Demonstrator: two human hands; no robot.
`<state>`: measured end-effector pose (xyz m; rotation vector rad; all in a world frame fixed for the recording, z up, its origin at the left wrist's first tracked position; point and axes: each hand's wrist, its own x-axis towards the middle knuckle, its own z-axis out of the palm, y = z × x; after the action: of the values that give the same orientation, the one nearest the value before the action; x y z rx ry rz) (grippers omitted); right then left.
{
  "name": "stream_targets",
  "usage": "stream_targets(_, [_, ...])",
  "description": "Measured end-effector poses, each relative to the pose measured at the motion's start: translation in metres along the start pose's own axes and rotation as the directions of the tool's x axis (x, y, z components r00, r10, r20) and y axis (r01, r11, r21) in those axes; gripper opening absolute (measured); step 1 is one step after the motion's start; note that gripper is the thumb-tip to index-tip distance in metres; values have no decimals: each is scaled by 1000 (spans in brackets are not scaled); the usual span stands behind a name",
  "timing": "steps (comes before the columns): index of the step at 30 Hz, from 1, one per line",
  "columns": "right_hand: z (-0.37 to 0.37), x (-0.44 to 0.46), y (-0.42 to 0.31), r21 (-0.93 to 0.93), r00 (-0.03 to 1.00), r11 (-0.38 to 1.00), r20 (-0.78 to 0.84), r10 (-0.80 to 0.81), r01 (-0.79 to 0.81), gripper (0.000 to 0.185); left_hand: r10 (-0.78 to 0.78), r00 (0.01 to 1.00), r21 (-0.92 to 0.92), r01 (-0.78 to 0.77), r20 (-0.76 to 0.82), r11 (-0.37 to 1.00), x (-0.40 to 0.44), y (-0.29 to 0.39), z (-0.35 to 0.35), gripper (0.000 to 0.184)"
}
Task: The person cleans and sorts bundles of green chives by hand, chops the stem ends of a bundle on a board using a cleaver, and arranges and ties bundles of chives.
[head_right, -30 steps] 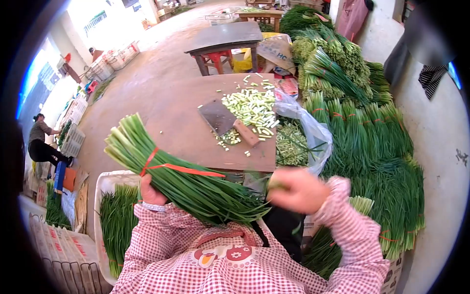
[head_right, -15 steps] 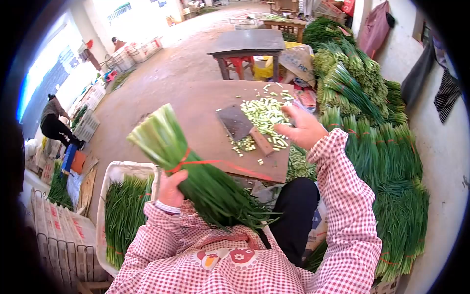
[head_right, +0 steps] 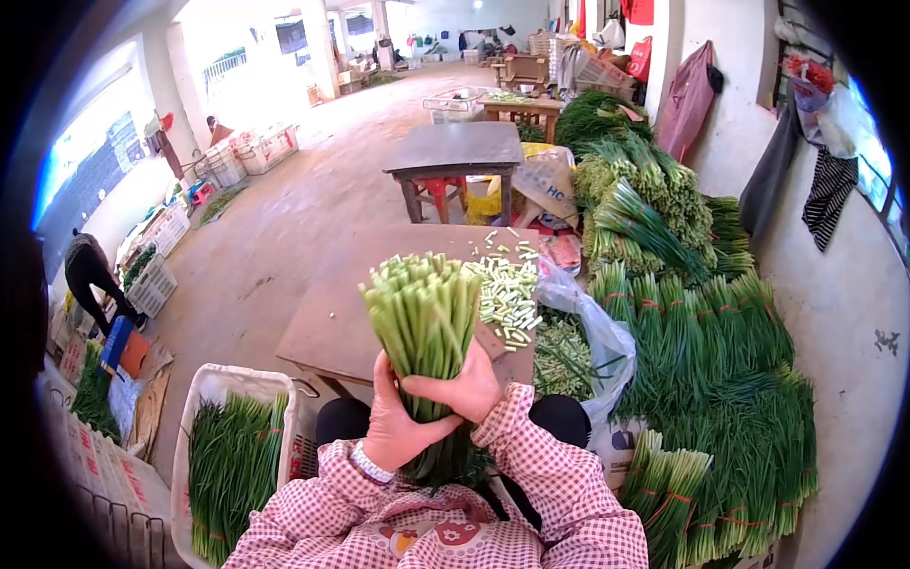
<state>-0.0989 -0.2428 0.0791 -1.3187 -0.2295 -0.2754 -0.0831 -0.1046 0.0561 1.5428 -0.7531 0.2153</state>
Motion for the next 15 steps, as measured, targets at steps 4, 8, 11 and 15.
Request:
stream_targets(4, [-7,5,-24,128,999,991,10,-49,48,60,61,987,458,-124,150,880,12,24,-16,117])
stream_targets(8, [13,18,-42,377,989,914,-70,-134,150,64,76,981,-85,-62,178,994,12,1,-7,115])
stream_targets(11, [32,33,-52,405,954,868,-44,-296,288,71,201,978,44,-203,60,978,26,6,-15,106])
stream_targets(15, [59,63,-74,70,944,948,97,-315,309,75,414,909,284,-387,-39,877,66,29,-70,94])
